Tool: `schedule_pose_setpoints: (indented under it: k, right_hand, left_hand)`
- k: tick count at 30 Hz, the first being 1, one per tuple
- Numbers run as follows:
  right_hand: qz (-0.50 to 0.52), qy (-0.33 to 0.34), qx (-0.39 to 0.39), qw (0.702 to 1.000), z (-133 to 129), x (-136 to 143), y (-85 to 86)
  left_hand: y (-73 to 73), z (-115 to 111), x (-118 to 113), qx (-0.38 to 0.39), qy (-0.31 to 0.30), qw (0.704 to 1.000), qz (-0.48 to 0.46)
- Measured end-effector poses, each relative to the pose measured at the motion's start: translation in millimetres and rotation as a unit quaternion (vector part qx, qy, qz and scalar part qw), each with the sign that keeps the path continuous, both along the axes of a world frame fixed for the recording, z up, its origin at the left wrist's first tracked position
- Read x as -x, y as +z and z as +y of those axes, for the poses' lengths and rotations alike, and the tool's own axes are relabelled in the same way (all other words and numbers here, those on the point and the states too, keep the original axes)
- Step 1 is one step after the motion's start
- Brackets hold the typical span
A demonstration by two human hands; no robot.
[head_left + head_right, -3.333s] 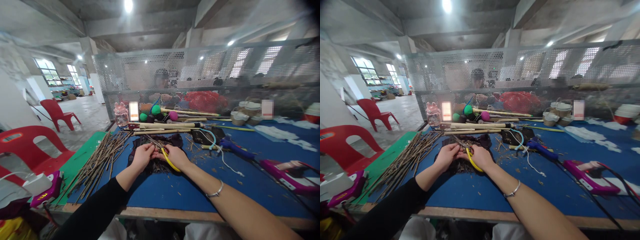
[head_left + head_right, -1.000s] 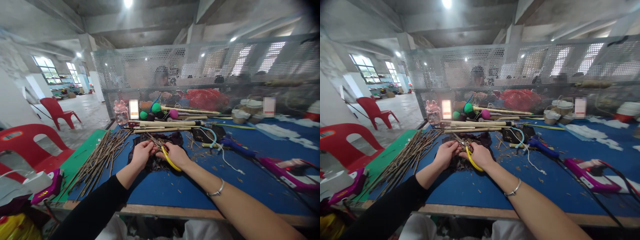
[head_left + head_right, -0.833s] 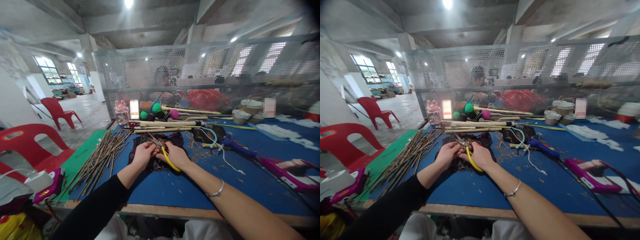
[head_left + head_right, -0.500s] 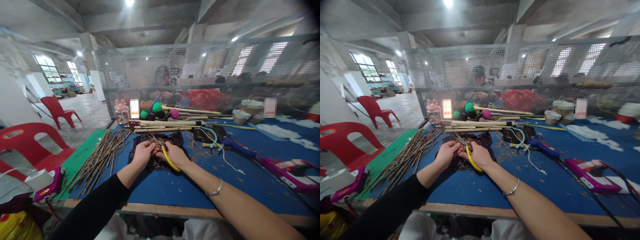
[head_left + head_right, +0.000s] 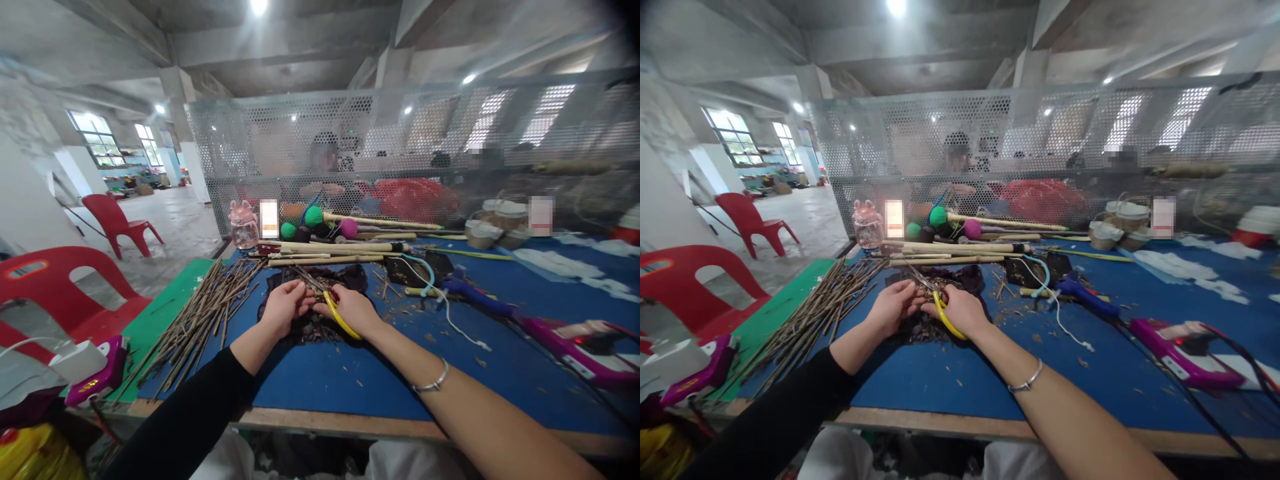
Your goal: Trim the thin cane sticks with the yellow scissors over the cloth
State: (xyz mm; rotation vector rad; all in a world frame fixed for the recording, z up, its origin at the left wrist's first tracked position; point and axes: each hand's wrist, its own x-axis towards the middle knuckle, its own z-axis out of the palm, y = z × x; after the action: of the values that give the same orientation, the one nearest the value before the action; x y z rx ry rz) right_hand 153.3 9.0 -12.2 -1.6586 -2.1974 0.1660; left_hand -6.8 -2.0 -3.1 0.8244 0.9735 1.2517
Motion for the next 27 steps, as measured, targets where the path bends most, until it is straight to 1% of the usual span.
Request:
schedule_pose_setpoints:
  k: [5, 11, 13, 16, 19, 23, 27]
  right_hand:
    - [0.009, 0.003, 0.006, 1.000, -1.9, 0.8, 2.0]
    - [0.041, 0.029, 0.007, 0.999, -4.0, 1.1, 2.3]
    - [0.039, 0.035, 0.000, 0.999, -4.1, 1.6, 1.1]
    - [0.036, 0.045, -0.014, 0.998, -4.8, 3.0, 0.0]
    - [0.017, 0.032, -0.013, 0.999, -5.4, 3.2, 1.4]
    - [-0.028, -0.001, 0.008, 1.000, -4.9, 0.3, 5.7]
    - [-0.046, -0.005, 0.001, 0.999, -4.9, -1.3, 7.0]
  left_hand:
    - [1.5, 1.4, -2.1, -0.018, 0.021, 0.999, -0.029]
    - [1.6, 1.8, -3.3, -0.023, 0.026, 0.999, -0.034]
    - [0.7, 1.5, -3.5, -0.030, 0.017, 0.999, -0.024]
    - [-0.7, 0.5, -4.1, -0.042, -0.015, 0.999, 0.000]
    - [-1.3, -0.3, -4.3, -0.049, -0.021, 0.999, 0.011]
    - [-1.9, 0.4, -3.7, -0.033, 0.006, 0.999, 0.027]
    - [-0.9, 0.2, -3.9, -0.022, 0.020, 0.999, 0.034]
